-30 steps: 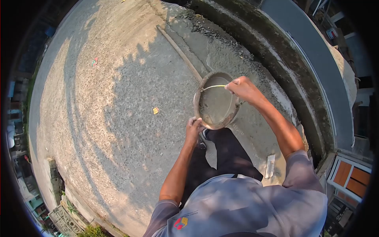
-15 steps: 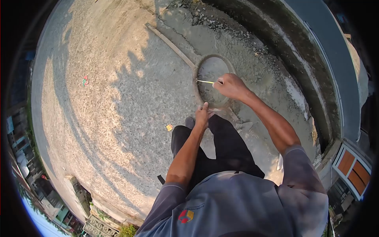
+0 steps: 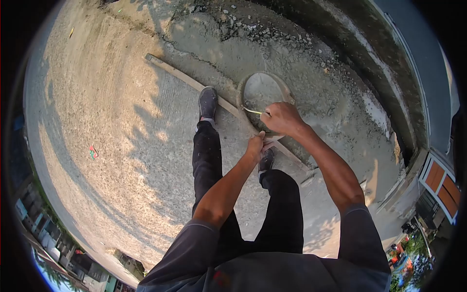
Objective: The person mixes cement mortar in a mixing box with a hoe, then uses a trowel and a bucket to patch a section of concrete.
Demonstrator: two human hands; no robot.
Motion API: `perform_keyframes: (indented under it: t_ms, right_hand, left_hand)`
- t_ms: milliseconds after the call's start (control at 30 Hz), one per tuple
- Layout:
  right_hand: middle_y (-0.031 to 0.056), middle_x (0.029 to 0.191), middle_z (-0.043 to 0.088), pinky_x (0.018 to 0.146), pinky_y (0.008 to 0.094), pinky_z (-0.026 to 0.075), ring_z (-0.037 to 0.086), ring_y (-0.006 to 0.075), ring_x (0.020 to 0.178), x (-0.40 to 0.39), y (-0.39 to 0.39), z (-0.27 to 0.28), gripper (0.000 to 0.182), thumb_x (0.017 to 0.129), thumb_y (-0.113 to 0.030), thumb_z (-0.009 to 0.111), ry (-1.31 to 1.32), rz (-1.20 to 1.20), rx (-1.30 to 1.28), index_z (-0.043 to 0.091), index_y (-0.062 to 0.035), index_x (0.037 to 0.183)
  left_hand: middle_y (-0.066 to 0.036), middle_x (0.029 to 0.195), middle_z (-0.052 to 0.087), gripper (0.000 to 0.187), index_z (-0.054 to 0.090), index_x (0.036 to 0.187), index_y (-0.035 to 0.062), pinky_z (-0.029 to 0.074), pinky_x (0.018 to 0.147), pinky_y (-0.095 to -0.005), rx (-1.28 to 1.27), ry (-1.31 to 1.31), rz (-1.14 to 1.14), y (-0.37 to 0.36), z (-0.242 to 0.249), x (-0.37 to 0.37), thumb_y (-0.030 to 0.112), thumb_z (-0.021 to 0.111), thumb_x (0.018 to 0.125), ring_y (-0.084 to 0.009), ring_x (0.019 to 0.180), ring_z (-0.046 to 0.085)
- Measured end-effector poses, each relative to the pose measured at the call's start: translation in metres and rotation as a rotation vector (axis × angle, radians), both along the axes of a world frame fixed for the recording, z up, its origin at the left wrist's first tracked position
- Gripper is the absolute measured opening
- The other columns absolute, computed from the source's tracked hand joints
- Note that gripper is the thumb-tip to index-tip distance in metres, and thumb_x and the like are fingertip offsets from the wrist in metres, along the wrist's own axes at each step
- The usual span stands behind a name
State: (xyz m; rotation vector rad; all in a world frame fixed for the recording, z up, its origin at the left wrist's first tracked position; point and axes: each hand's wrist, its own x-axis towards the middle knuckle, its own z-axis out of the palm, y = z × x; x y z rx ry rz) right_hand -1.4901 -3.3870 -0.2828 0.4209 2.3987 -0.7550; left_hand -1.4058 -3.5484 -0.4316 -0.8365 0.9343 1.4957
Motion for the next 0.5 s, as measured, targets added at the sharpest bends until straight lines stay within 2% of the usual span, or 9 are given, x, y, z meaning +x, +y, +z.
perform_keyframes:
  t_ms: [233, 333, 400, 500]
  right_hand:
    - [0.023, 0.073, 0.063, 0.069, 0.0511, 0.048, 0.062, 0.0425, 0.072, -0.063, 0.025, -0.068, 0.032, 0.083, -0.029, 0.056, 0.024, -0.137, 0.031, 0.063, 0.0008, 0.072]
    - [0.0229, 0.077, 0.064, 0.072, 0.0509, 0.049, 0.064, 0.0418, 0.076, -0.102, 0.036, -0.077, 0.032, 0.084, -0.029, 0.056, -0.028, -0.128, 0.053, 0.065, 0.0008, 0.074]
    - [0.0233, 0.084, 0.068, 0.077, 0.0505, 0.052, 0.067, 0.0402, 0.083, -0.132, 0.034, -0.077, 0.033, 0.085, -0.03, 0.057, -0.135, -0.084, 0.05, 0.068, 0.0009, 0.079]
    - [0.0231, 0.085, 0.068, 0.078, 0.0503, 0.052, 0.067, 0.0401, 0.083, -0.164, 0.036, -0.088, 0.033, 0.085, -0.03, 0.056, -0.136, -0.035, 0.064, 0.068, 0.0009, 0.08]
  left_hand:
    - [-0.021, 0.115, 0.062, 0.033, 0.053, 0.119, -0.0072, 0.057, 0.092, -0.0445, 0.016, -0.018, -0.061, 0.029, -0.041, -0.098, 0.019, 0.039, 0.106, -0.0308, 0.104, 0.065]
    - [-0.022, 0.109, 0.063, 0.03, 0.052, 0.114, -0.0106, 0.063, 0.082, -0.0419, -0.037, -0.044, 0.035, 0.045, -0.041, -0.127, 0.015, 0.042, 0.104, -0.0318, 0.097, 0.068]
    - [-0.021, 0.108, 0.062, 0.029, 0.052, 0.112, -0.0111, 0.063, 0.081, -0.0428, -0.002, -0.067, 0.083, 0.049, -0.045, -0.143, 0.015, 0.043, 0.103, -0.0313, 0.095, 0.069]
    - [-0.021, 0.104, 0.061, 0.028, 0.051, 0.109, -0.0136, 0.065, 0.077, -0.042, 0.014, -0.091, 0.18, 0.063, -0.047, -0.177, 0.013, 0.044, 0.102, -0.0319, 0.089, 0.069]
